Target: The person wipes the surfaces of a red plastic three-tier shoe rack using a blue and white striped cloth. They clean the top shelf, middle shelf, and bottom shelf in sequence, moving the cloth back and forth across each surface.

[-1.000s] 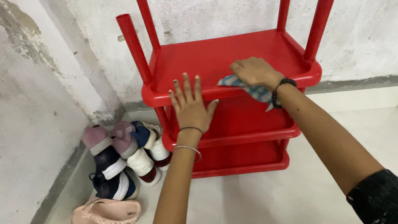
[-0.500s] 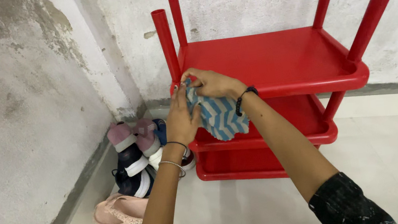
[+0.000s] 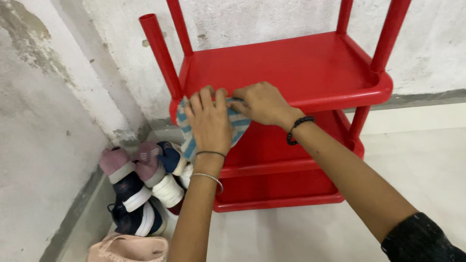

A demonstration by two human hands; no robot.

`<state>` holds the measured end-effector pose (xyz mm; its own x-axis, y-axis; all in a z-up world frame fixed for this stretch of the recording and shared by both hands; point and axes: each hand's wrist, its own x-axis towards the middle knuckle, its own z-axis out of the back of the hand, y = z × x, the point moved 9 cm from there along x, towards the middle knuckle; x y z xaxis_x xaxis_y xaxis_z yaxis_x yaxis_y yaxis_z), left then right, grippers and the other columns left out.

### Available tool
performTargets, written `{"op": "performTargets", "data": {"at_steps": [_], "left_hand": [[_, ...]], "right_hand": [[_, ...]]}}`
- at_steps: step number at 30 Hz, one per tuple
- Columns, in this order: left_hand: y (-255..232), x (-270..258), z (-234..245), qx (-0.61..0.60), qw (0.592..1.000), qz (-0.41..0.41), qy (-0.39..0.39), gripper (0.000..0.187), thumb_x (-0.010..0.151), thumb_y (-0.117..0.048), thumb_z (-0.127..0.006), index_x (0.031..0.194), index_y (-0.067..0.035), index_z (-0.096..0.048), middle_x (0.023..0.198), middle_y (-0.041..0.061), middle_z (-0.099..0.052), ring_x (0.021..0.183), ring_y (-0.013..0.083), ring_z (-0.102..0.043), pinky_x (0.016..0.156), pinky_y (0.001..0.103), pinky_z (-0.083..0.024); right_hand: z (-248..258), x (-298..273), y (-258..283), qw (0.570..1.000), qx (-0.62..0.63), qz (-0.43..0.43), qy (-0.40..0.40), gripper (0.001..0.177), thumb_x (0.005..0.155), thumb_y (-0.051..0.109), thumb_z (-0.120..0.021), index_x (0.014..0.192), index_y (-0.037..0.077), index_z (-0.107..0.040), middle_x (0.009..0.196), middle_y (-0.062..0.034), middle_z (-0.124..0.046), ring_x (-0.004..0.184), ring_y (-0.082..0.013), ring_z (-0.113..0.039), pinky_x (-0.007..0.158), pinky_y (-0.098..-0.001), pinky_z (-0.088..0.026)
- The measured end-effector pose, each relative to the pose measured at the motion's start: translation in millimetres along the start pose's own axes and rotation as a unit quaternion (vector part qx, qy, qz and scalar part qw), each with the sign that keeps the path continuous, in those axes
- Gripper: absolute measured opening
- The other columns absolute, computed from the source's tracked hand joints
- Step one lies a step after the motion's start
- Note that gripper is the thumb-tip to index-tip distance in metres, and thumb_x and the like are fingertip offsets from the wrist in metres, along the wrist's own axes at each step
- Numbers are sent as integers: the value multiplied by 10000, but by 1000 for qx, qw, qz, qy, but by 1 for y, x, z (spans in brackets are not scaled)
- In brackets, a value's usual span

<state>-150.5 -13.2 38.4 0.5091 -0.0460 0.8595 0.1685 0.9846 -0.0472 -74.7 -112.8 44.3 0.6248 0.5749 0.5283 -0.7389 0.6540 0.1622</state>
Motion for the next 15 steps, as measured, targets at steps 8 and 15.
{"op": "performTargets", "data": {"at_steps": [8, 15], "left_hand": [[-125, 19, -56, -103, 984, -63, 134, 408, 913, -414, -679, 1082, -43, -681, 1036, 131, -693, 1075, 351, -577, 981, 548, -427], [-198, 31, -91, -55, 985, -86, 141, 283, 887, -318, -656, 1014, -78, -738, 1202, 93, -642, 1156, 296, -562, 1025, 524, -422]], "right_hand": [[83, -90, -102, 994, -110, -17, -10, 348, 1013, 374, -543, 1063, 106, -760, 813, -125, -751, 831, -311, -715, 1117, -575, -400], [111, -133, -151, 978, -201, -41, -25, 372, 1048, 409, -525, 1114, 117, -746, 950, -125, -733, 989, -323, -670, 1126, -555, -371]]}}
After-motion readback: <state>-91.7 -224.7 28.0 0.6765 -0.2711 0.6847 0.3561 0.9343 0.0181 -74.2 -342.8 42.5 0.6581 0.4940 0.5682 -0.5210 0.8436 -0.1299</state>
